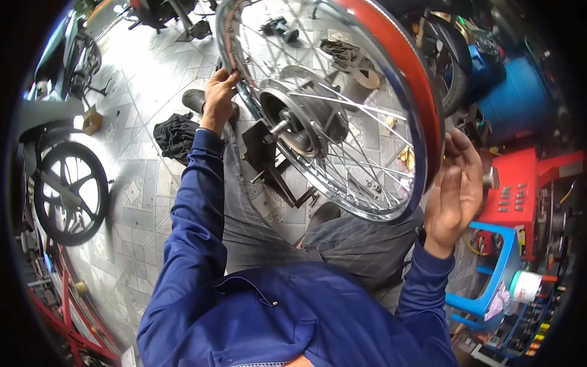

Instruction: Installing and tightening spokes on a motorcycle wheel rim manually.

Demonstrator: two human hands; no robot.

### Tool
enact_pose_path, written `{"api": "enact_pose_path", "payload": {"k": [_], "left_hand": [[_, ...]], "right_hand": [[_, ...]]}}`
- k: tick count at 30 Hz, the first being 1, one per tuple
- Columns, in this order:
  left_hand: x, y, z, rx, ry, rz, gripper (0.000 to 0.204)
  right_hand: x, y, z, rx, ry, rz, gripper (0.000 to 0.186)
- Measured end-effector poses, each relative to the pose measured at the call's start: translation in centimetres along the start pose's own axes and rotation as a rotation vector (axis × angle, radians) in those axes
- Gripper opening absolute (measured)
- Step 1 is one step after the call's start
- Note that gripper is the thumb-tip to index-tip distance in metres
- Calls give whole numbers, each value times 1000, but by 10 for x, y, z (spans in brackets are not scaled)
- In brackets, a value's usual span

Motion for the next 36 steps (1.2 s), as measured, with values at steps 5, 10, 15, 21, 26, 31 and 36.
{"api": "enact_pose_path", "payload": {"k": [5,10,15,21,26,31,36], "left_hand": [[-39,-13,14,-46,-302,119,58],[17,-24,29,326,-420,392,37],[159,-14,59,220,-396,640,35],[178,-8,96,80,-471,732,33],[161,11,99,-29,-513,663,31],[92,39,63,-108,-566,472,30],[52,78,34,-160,-569,296,28]], "right_hand": [[-132,31,-102,300,270,-355,34],[-286,197,-253,751,522,-550,22],[-260,346,-321,1014,927,-518,22],[-179,346,-344,838,903,-318,19],[-159,277,-382,529,897,-93,13],[-134,250,-442,597,1077,282,24],[-121,241,-468,787,1135,459,20]]}}
Point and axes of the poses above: each hand's wrist, its own y-axis away from the middle knuckle, its own x-axis out of the palm, z = x × y, the point moved 5 cm from there along -y, towards the middle knuckle, and after that the axes turned 3 degrees about x, right-handed, at the moved point
